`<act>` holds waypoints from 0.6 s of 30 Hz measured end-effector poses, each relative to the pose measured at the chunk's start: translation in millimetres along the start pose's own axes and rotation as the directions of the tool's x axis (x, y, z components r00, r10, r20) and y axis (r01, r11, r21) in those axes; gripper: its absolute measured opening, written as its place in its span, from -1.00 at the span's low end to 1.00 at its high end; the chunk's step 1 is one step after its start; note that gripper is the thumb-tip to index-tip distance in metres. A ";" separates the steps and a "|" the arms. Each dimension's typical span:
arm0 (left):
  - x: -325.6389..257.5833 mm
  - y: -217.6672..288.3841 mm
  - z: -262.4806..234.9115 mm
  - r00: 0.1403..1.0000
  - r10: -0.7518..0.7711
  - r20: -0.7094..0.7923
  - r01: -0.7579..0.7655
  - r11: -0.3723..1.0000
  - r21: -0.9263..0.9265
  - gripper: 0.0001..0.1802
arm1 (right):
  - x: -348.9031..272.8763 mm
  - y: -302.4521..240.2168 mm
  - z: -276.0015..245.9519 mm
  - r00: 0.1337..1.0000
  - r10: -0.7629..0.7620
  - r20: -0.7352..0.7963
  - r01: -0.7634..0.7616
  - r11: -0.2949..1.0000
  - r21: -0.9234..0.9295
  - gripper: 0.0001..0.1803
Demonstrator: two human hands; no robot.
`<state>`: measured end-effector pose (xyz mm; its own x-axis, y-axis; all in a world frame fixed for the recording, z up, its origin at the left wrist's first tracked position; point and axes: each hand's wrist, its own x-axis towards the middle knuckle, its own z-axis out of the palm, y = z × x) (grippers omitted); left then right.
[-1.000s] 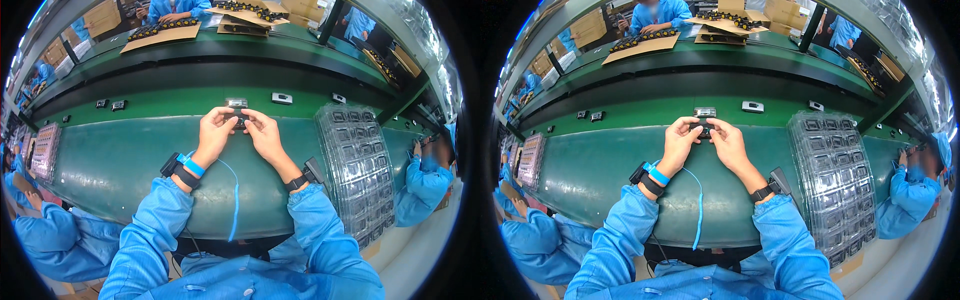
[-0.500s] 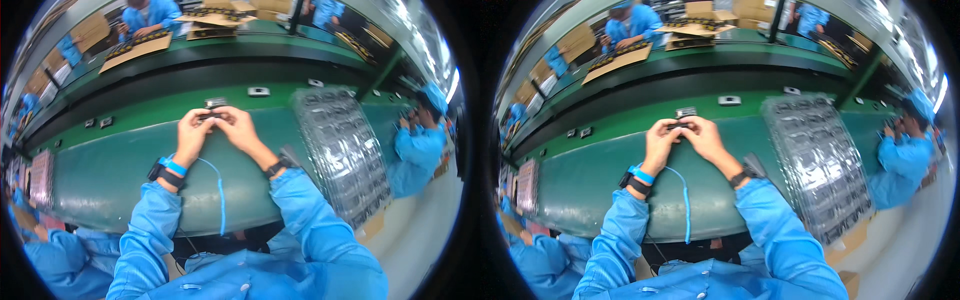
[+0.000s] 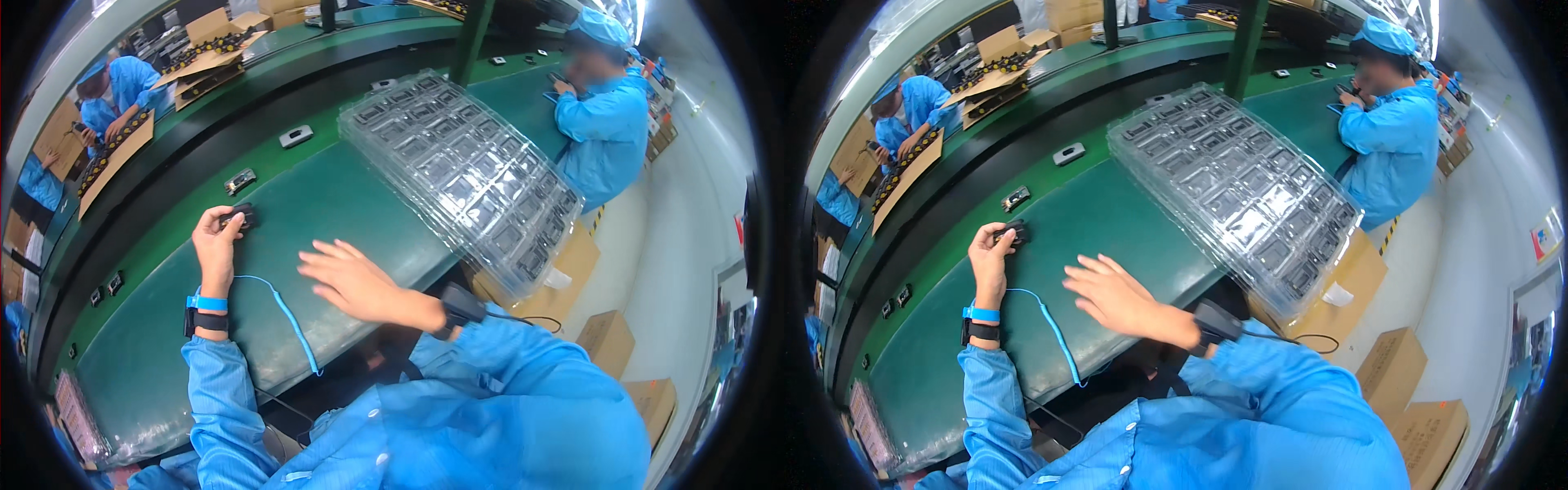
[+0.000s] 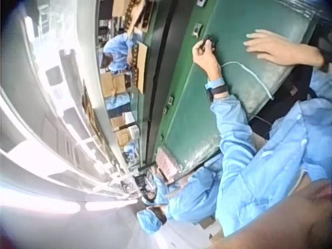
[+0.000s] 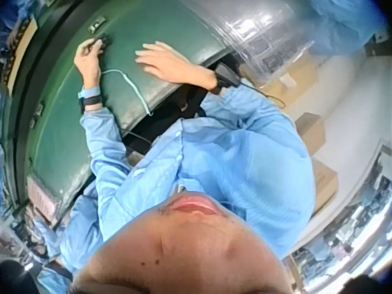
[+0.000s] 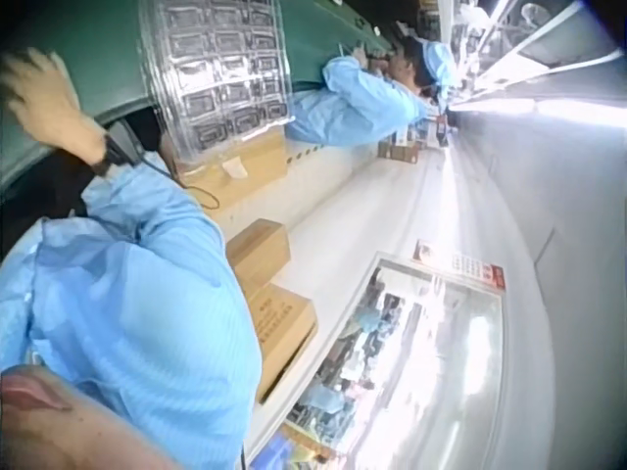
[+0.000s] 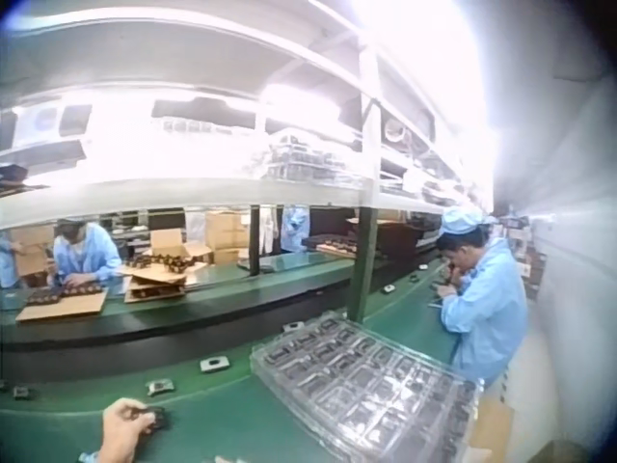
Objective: Assembling and inspecting small electronic components on a production line.
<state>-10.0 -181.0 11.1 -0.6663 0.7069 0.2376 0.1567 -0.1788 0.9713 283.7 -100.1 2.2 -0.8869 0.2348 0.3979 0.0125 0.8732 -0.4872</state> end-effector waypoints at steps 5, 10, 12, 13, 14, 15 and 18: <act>5.1 -9.5 3.2 1.000 -0.012 -0.018 0.013 1.000 0.016 -0.77 | -78.8 -37.3 -138.1 0.851 0.215 0.480 -0.429 0.812 0.397 -0.66; 3.6 3.0 2.1 0.999 -0.001 -0.033 0.003 0.999 0.044 -0.78 | -143.5 -27.8 -234.9 0.758 0.553 -0.344 -0.649 0.689 -0.322 -0.72; 4.6 -0.6 2.6 0.999 -0.014 -0.041 0.017 0.998 0.060 -0.78 | -171.7 -13.0 -245.5 0.714 0.535 -0.451 -0.700 0.553 -0.453 -0.69; 4.2 -1.7 3.1 0.999 -0.005 -0.042 0.007 0.998 0.058 -0.78 | -184.0 -4.9 -244.5 0.680 0.575 -0.455 -0.731 0.485 -0.480 -0.66; 3.2 -1.0 3.4 0.999 -0.005 -0.038 0.007 0.999 0.051 -0.78 | -190.5 -0.5 -244.5 0.648 0.608 -0.458 -0.753 0.422 -0.505 -0.63; 3.0 -0.5 0.7 0.999 0.000 -0.043 0.002 0.999 0.050 -0.78 | -190.7 2.2 -242.5 0.662 0.592 -0.460 -0.743 0.442 -0.502 -0.63; 0.4 -2.7 1.8 0.999 0.009 -0.044 -0.007 0.999 0.033 -0.78 | -188.6 6.3 -237.5 0.627 0.637 -0.448 -0.777 0.470 -0.419 -0.67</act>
<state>-9.4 -178.9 8.5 -0.6961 0.6747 0.2453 0.1854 -0.1612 0.9694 560.8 -37.4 108.7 -0.3412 0.8948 0.2879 0.8885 0.4070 -0.2120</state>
